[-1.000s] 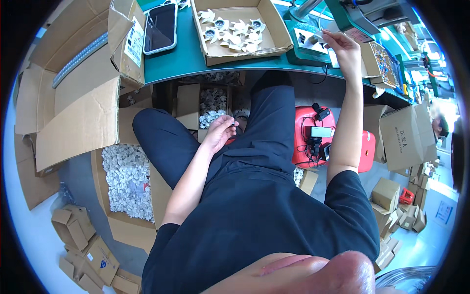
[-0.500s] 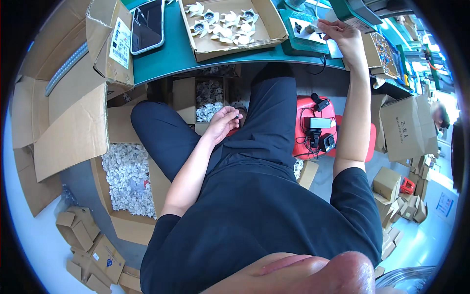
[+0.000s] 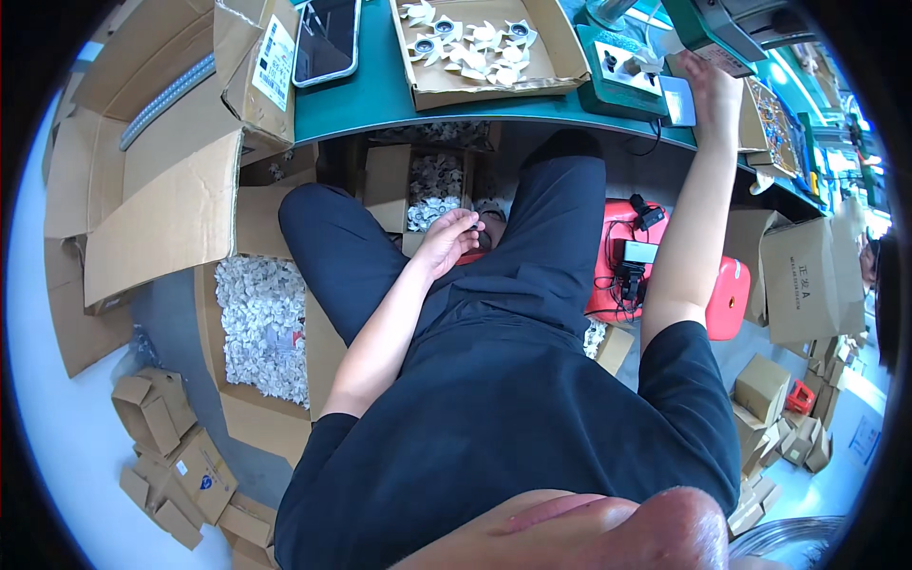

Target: Assembling small plastic and metal components manually and using a small manual press tool at a workstation.

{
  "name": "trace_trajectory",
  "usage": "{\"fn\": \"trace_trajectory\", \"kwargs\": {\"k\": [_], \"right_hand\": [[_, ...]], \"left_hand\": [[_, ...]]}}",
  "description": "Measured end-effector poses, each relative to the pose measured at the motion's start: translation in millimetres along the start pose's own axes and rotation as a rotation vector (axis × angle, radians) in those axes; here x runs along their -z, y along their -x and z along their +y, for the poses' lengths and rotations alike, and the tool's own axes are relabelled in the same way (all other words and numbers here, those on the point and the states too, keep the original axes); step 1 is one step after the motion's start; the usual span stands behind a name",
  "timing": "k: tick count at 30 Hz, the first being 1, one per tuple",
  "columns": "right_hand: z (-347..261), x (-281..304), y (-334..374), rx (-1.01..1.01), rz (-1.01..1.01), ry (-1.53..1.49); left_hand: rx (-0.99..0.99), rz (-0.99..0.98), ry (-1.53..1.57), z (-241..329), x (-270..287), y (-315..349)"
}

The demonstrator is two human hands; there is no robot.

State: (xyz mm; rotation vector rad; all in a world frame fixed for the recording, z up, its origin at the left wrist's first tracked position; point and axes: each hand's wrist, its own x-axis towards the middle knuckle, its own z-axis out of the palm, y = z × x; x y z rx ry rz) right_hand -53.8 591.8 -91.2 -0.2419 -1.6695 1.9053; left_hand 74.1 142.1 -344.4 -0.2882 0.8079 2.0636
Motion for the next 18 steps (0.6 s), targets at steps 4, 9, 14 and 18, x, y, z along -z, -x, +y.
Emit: {"fn": "trace_trajectory", "kwargs": {"k": [4,9,14,18], "right_hand": [[66.6,24.1,-38.7,0.468,-0.13,1.175],[95.4,23.0,-46.1,0.254,0.0,0.729],[91.5,79.8,-48.9,0.406,-0.018,0.76],[40.3,-36.6,48.1,0.342,-0.238,0.324]], "left_hand": [[0.001,0.027,-0.013,5.6,4.1,-1.9],[-0.035,0.063,0.01,14.2,9.6,-0.2],[-0.068,-0.041,0.026,12.1,4.9,-11.2],[-0.128,-0.062,0.09,14.5,15.2,9.6]]}}
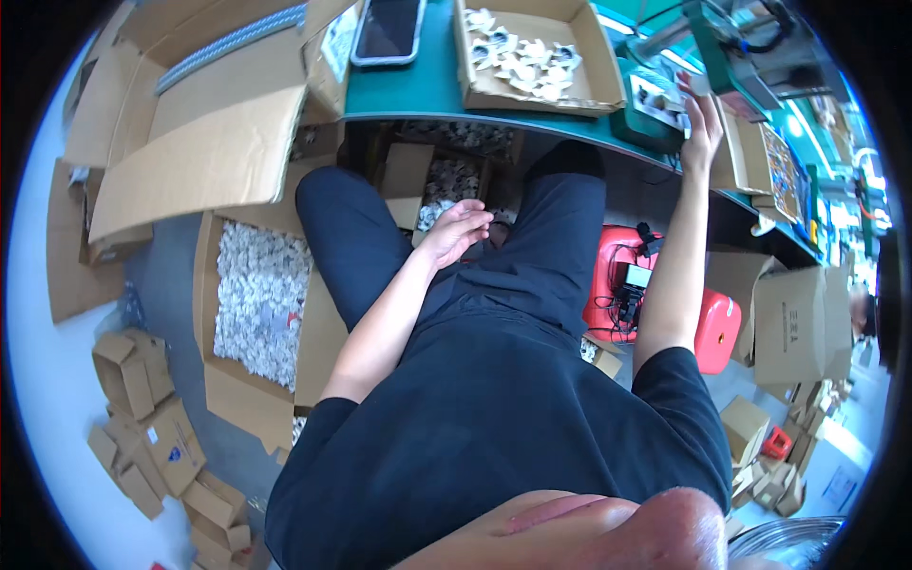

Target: Assembling small plastic and metal components manually and using a small manual press tool at a workstation.

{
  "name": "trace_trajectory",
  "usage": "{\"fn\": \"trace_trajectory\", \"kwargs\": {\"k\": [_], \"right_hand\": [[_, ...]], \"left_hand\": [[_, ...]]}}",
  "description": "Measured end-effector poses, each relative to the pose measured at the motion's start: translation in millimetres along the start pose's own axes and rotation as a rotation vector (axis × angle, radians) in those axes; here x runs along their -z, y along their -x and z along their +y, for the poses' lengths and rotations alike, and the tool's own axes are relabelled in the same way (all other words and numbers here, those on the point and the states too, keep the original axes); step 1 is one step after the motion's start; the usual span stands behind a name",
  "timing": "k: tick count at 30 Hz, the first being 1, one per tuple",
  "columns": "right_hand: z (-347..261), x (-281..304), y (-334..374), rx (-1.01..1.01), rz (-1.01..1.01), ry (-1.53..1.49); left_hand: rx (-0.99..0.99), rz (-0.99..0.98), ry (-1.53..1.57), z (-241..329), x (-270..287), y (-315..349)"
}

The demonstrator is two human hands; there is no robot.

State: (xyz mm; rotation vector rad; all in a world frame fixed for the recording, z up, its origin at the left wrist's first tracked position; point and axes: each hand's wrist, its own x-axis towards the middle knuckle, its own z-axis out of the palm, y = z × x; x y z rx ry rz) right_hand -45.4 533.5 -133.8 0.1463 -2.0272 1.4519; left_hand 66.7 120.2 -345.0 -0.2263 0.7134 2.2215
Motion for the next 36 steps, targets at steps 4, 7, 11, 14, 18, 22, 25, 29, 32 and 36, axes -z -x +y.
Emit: {"fn": "trace_trajectory", "kwargs": {"k": [4,7,11,14,18,22,25,29,32,36], "right_hand": [[-14.9,-1.1,16.5,0.0,-0.026,0.387],[-7.6,-2.9,15.9,0.06,0.085,0.381],[-3.5,-17.7,20.3,0.068,0.277,0.228],[-17.6,-21.5,23.0,0.109,0.4,0.19],[-46.2,-59.3,61.6,0.499,0.507,0.37],[-122.9,-107.0,42.1,0.6,0.07,0.473],[-169.7,-121.2,27.3,0.515,-0.073,0.307],[-196.1,-116.5,67.5,0.379,-0.747,-0.007],[-210.8,-137.8,111.5,0.305,-1.066,0.015],[-189.4,-157.4,140.8,0.357,-1.12,-0.01]], "left_hand": [[-0.008,-0.059,0.036,8.1,-13.8,8.6],[-0.113,-0.224,-0.094,34.5,-39.5,22.7],[-0.439,-0.118,-0.565,64.0,-86.4,65.7],[-0.521,-0.047,-0.672,80.8,-120.3,98.5],[-0.539,0.0,-0.772,83.7,-138.6,118.8],[-0.445,-0.074,-0.677,90.5,-150.2,114.0],[-0.392,-0.14,-0.722,97.5,-157.5,126.4],[-0.426,-0.236,-0.913,120.1,-155.5,137.3],[-0.4,-0.345,-0.883,121.2,-153.7,137.7],[-0.355,-0.306,-0.849,114.6,-149.7,133.7]]}}
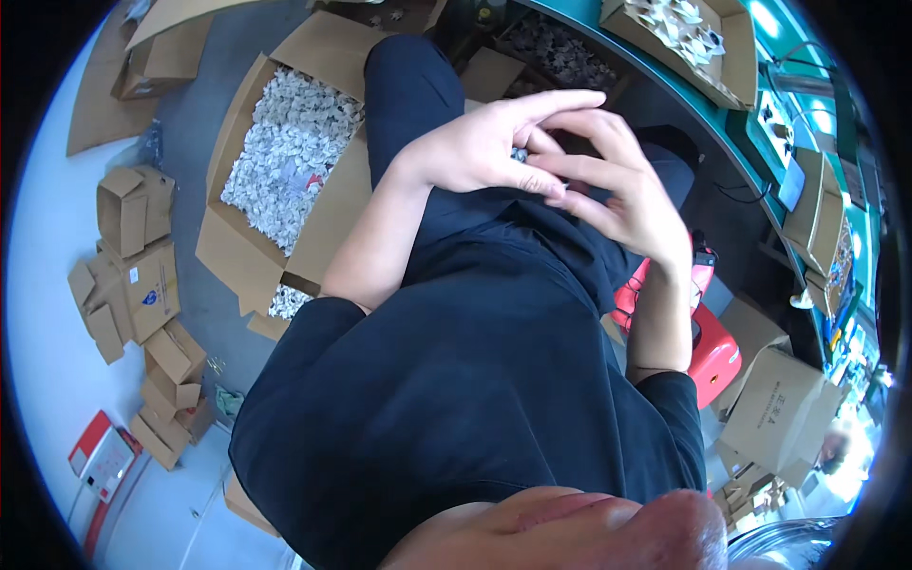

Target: Assembling small plastic and metal components manually and using a small manual press tool at a workstation.

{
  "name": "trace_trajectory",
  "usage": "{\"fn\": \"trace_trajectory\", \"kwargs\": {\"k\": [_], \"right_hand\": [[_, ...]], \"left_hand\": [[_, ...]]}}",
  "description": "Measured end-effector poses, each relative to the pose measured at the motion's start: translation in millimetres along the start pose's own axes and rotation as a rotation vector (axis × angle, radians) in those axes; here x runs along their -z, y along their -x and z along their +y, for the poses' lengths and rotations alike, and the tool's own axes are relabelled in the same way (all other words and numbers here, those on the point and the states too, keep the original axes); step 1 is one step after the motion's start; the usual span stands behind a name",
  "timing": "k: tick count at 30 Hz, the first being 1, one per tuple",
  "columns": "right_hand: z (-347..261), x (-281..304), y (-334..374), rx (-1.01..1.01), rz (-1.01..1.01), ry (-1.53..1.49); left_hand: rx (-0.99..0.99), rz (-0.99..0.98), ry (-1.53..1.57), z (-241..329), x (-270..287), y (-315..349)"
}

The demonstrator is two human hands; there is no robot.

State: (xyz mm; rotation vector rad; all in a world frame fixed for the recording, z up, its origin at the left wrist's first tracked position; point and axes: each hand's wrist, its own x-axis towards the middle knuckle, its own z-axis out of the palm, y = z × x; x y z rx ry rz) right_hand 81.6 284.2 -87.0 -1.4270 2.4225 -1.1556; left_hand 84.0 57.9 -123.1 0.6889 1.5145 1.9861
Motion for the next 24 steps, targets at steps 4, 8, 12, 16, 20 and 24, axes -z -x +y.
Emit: {"fn": "trace_trajectory", "kwargs": {"k": [4,8,12,16,20,24], "right_hand": [[4.2,-15.0,15.5,-0.084,0.09,-0.155],[21.2,18.3,35.4,-0.173,0.227,-0.186],[49.5,99.5,85.4,-0.635,0.746,0.265],[86.7,154.6,112.9,-0.854,0.848,0.562],[111.8,170.6,111.3,-0.879,0.756,0.684],[136.4,187.6,116.5,-0.84,0.701,0.682]], "left_hand": [[0.161,-0.094,0.019,-6.0,-4.9,-1.0],[0.264,-0.078,-0.055,-11.4,-1.7,-1.5],[0.36,0.16,-0.516,-18.4,26.5,9.5],[0.29,0.42,-0.969,-37.4,66.4,26.0],[0.398,0.625,-1.174,-64.8,100.4,58.1],[0.312,0.753,-1.473,-91.1,92.6,43.9]]}}
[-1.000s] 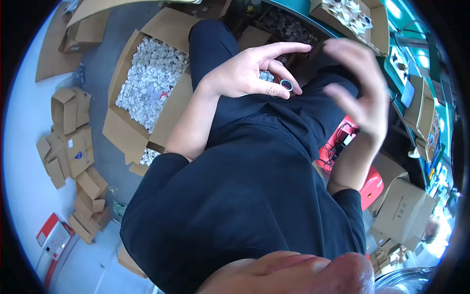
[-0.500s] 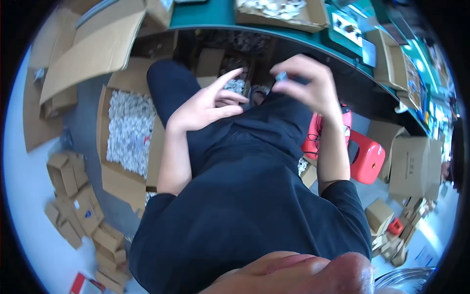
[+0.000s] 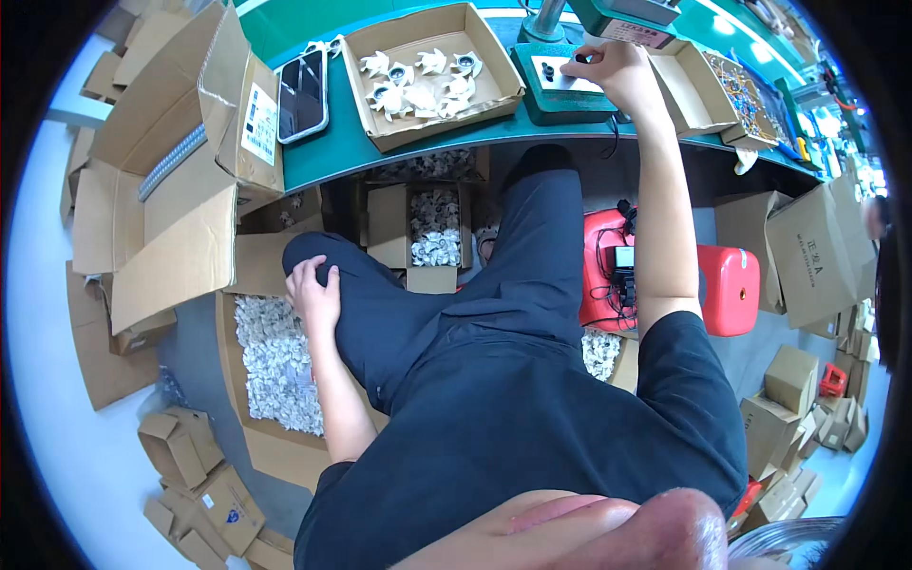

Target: Assembling small plastic and metal components manually and using a small manual press tool at a workstation.

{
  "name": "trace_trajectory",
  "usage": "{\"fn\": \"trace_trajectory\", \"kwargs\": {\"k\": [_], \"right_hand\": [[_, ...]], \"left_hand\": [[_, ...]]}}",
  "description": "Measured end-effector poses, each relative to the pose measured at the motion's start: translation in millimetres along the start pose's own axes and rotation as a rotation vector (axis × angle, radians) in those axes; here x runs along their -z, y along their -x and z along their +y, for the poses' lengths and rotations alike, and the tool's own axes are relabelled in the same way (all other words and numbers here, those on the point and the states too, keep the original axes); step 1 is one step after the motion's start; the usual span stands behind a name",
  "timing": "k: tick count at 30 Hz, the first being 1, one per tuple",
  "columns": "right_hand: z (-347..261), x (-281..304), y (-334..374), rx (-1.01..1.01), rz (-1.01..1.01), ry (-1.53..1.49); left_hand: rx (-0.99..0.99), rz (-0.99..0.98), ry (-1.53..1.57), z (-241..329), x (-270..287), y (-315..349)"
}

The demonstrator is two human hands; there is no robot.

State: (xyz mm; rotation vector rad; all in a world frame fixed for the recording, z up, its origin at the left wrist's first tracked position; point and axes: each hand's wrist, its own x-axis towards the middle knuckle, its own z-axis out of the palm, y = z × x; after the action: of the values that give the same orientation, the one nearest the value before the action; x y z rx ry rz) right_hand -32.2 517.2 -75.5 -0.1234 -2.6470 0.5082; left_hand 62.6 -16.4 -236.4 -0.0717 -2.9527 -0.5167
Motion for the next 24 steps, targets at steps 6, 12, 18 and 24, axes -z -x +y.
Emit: {"fn": "trace_trajectory", "kwargs": {"k": [6,12,18,24], "right_hand": [[-6.6,3.3,-12.7,-0.132,-0.221,0.069],[42.1,74.6,-2.1,-0.287,-0.162,-0.222],[158.4,95.0,-7.0,-0.564,-0.721,-0.01],[159.6,78.8,-2.1,-0.555,-0.697,-0.136]], "left_hand": [[0.14,0.147,-0.008,-5.5,-20.6,-16.1],[0.107,0.159,0.053,-8.4,-19.6,-24.6],[0.1,0.215,0.133,-28.2,-20.8,-18.9],[0.125,0.207,0.106,-22.2,-17.7,-21.4]]}}
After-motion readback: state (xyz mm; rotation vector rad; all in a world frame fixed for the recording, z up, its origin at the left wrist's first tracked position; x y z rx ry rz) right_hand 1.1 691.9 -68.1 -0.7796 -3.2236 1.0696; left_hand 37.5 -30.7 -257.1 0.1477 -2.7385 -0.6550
